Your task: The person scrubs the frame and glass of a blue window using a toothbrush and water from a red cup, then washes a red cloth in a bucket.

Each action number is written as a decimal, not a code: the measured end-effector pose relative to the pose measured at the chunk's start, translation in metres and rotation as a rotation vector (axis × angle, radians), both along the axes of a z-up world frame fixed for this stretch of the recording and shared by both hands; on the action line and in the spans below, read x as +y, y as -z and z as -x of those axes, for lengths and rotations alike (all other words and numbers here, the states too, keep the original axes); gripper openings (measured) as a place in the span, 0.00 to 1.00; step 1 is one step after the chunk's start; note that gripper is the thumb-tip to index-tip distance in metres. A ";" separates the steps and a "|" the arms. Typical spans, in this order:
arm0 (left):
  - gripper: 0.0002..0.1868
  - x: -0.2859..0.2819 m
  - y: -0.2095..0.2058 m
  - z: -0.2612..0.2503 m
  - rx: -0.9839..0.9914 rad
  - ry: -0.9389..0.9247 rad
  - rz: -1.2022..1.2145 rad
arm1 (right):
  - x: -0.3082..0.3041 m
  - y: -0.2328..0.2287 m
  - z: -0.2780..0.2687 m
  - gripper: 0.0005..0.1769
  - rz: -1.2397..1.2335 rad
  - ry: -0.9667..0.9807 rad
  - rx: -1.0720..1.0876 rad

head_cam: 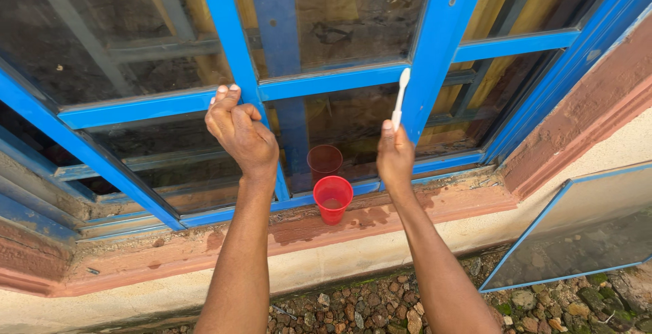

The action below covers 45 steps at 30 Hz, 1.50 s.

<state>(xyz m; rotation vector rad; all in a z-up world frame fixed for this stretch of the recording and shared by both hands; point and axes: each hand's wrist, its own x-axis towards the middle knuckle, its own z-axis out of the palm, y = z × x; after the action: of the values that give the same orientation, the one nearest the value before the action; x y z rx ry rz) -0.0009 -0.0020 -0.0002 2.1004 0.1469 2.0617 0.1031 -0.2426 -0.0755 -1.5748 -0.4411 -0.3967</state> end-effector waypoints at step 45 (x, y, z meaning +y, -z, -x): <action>0.14 0.005 -0.007 0.010 0.089 -0.057 -0.015 | 0.017 -0.028 0.024 0.22 0.052 -0.219 0.127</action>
<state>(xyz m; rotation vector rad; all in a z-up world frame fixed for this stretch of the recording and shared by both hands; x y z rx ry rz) -0.0109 0.0027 0.0068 2.2227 0.2077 2.0071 0.0787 -0.2260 -0.0472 -1.5722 -0.5226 -0.1177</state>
